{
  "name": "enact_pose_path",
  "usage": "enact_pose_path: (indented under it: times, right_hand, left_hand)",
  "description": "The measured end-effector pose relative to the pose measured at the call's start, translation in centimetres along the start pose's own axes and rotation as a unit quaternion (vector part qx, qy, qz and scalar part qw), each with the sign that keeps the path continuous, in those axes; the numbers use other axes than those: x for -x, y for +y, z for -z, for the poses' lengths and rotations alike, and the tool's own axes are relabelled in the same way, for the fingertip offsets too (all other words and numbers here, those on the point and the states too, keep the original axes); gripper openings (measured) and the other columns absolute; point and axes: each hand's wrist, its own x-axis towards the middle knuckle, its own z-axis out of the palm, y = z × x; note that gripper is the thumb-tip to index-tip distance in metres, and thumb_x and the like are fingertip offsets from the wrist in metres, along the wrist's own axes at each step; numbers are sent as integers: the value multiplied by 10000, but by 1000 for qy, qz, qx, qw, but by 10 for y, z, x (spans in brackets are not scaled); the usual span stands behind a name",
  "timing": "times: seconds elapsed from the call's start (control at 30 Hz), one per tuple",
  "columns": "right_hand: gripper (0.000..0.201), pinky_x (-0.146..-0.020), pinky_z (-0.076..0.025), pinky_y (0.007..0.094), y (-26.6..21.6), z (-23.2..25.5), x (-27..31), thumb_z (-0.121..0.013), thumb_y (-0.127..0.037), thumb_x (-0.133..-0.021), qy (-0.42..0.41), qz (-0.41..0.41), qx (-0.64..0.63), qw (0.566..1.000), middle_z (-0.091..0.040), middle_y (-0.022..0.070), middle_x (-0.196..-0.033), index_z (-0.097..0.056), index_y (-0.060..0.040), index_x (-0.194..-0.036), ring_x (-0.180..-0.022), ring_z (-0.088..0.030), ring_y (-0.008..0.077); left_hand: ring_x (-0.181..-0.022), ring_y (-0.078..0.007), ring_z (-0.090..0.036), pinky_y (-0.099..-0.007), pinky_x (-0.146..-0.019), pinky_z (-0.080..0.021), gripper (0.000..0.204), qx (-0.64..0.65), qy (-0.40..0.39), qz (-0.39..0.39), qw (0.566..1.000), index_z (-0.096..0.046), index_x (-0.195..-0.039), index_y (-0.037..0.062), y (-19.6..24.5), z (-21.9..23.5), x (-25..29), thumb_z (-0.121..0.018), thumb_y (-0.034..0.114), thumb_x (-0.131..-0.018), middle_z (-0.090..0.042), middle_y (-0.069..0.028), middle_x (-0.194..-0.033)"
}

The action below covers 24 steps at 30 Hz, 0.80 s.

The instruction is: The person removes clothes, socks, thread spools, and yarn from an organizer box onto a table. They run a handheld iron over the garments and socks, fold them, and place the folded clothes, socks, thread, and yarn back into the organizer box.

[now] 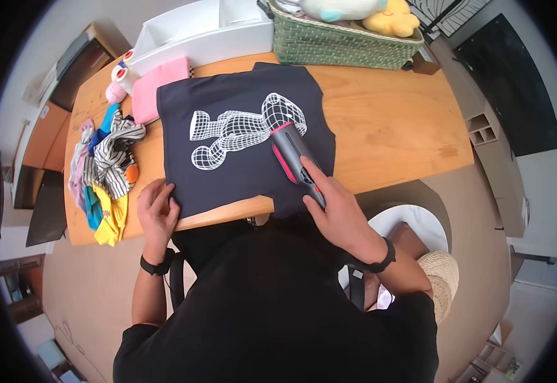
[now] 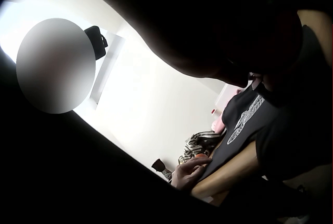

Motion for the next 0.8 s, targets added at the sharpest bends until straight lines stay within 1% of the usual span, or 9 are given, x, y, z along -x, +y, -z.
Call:
enact_pose_path:
  times: [0.13, 0.23, 0.3, 0.37, 0.4, 0.43, 0.5, 0.7, 0.8]
  right_hand:
    - [787, -1061, -574, 487, 12, 9, 2, -731, -41, -1063, 42, -6, -10, 999, -726, 308, -1366, -448, -154, -1788, -1194, -731, 495]
    - [776, -1073, -575, 490, 18, 13, 2, -729, -29, -1059, 71, -27, -8, 997, -732, 306, -1358, -463, -145, -1779, -1232, -731, 502]
    - [774, -1037, -585, 479, 23, 16, 1, -730, -24, -1057, 90, -10, 4, 996, -745, 287, -1286, -466, -135, -1776, -1150, -759, 460]
    - [777, -1000, -591, 468, 18, 25, 0, -733, -19, -1055, 72, -89, -13, 993, -748, 258, -1201, -464, -124, -1776, -1057, -773, 405]
    - [774, -972, -593, 462, 17, 26, -1, -734, -13, -1053, 78, -98, -11, 992, -740, 232, -1145, -470, -117, -1773, -986, -769, 360]
    - [774, -972, -593, 462, 19, 25, 0, -734, -13, -1053, 79, -98, -11, 992, -740, 232, -1145, -470, -117, -1773, -986, -769, 360]
    - [769, -993, -589, 465, 25, 22, 2, -734, -9, -1050, 99, -39, 24, 994, -747, 250, -1183, -479, -116, -1768, -1045, -770, 394]
    - [766, -1051, -574, 476, 14, 18, 14, -741, -6, -1045, 86, -9, 12, 996, -743, 290, -1282, -492, -115, -1761, -1177, -737, 476]
    - [772, -998, -577, 474, 5, 10, 16, -744, -22, -1052, 59, 29, 2, 998, -730, 262, -1176, -483, -133, -1770, -1085, -725, 459]
  left_hand:
    - [-1226, -360, -727, -467, -1061, -546, 351, -5, -1, -2, 1000, -858, -1179, 40, -1, -2, 2, -797, 14, -834, -769, -148, -1347]
    - [-1226, -361, -724, -467, -1078, -548, 357, -8, -6, 4, 1000, -859, -1189, 31, 0, 0, 1, -794, 9, -838, -767, -155, -1355]
    - [-1226, -362, -723, -469, -1081, -548, 356, -9, -8, 3, 1000, -857, -1191, 28, 1, 0, 1, -794, 9, -842, -766, -157, -1355]
    - [-1230, -363, -721, -470, -1085, -547, 356, -10, -8, 3, 1000, -855, -1198, 23, 1, 0, 1, -793, 7, -848, -765, -159, -1357]
    - [-1230, -363, -721, -470, -1085, -547, 356, -10, -9, 2, 1000, -855, -1198, 23, 0, 0, 1, -793, 7, -848, -765, -159, -1357]
    - [-1233, -363, -720, -470, -1086, -546, 356, -10, -10, 2, 1000, -855, -1199, 23, 0, 0, 1, -793, 7, -849, -765, -160, -1357]
    - [-1236, -363, -719, -471, -1088, -545, 356, -10, -11, 3, 1000, -855, -1201, 24, 0, 1, 1, -792, 7, -851, -765, -160, -1357]
    - [-1235, -364, -718, -469, -1089, -545, 351, -8, -8, 11, 1000, -854, -1201, 23, 3, 1, 1, -790, 4, -857, -765, -158, -1355]
    - [-1237, -365, -718, -467, -1082, -548, 345, -6, -9, 2, 1000, -851, -1198, 24, 3, 1, -1, -790, 5, -859, -765, -157, -1356]
